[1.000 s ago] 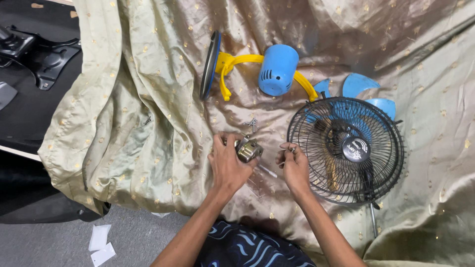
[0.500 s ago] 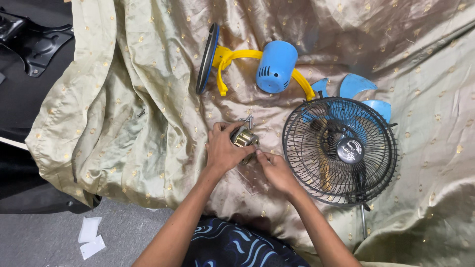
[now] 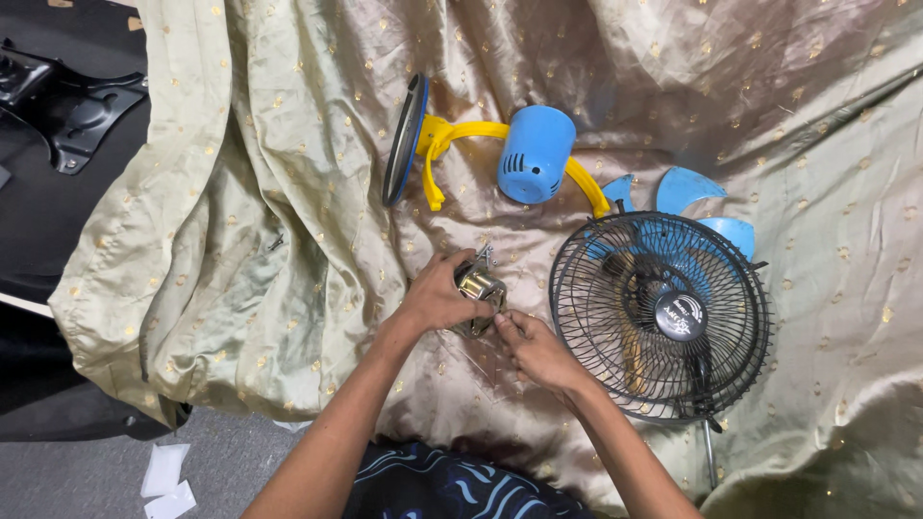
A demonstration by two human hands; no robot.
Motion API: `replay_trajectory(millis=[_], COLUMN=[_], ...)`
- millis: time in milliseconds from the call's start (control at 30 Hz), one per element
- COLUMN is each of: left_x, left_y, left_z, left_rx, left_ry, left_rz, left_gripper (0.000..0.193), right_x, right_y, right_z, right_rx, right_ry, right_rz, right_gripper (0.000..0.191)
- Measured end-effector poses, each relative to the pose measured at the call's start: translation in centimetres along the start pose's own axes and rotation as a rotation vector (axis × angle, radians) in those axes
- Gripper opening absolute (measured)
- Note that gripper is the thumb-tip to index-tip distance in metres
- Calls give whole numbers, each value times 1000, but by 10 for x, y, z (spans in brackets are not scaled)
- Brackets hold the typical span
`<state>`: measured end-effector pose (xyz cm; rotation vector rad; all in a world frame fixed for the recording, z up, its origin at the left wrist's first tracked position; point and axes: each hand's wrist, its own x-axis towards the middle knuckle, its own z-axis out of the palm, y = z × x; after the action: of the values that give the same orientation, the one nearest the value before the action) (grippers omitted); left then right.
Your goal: The person brushes dust off the blue fan blades with a brush, then removes the blade assembly from the fan motor. They separate the motor housing halves, take out internal coils and small screws, and handle the motor parts on their lap.
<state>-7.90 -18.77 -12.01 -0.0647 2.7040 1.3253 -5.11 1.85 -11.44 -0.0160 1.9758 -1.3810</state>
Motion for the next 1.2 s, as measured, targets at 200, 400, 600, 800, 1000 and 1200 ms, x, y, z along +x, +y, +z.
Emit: replay_trajectory(millis=[200, 400, 600, 800, 1000, 1200], left_x=[4, 2, -2, 0, 5, 9], left_y=[-2, 7, 16, 14, 6, -5], left_z=[5, 0, -13, -21, -29, -31], left_rx=[17, 51, 112, 102, 97, -91], left_ry=[-19, -44, -157, -244, -410, -426], left_rz=[-6, -9, -54, -12, -73, -114], left_gripper=[104, 109, 129, 138, 145, 128], right_x=[11, 31, 26, 24, 7, -16], right_y=[-6, -24, -39, -36, -42, -61], right_z=[-22, -15, 0, 6, 16, 25], right_rx=[119, -75, -21, -9, -312, -444], right_ry=[132, 140, 212, 193, 416, 445], right_rz=[242, 172, 66, -203, -202, -209], right_gripper=[82, 88, 52, 49, 77, 99])
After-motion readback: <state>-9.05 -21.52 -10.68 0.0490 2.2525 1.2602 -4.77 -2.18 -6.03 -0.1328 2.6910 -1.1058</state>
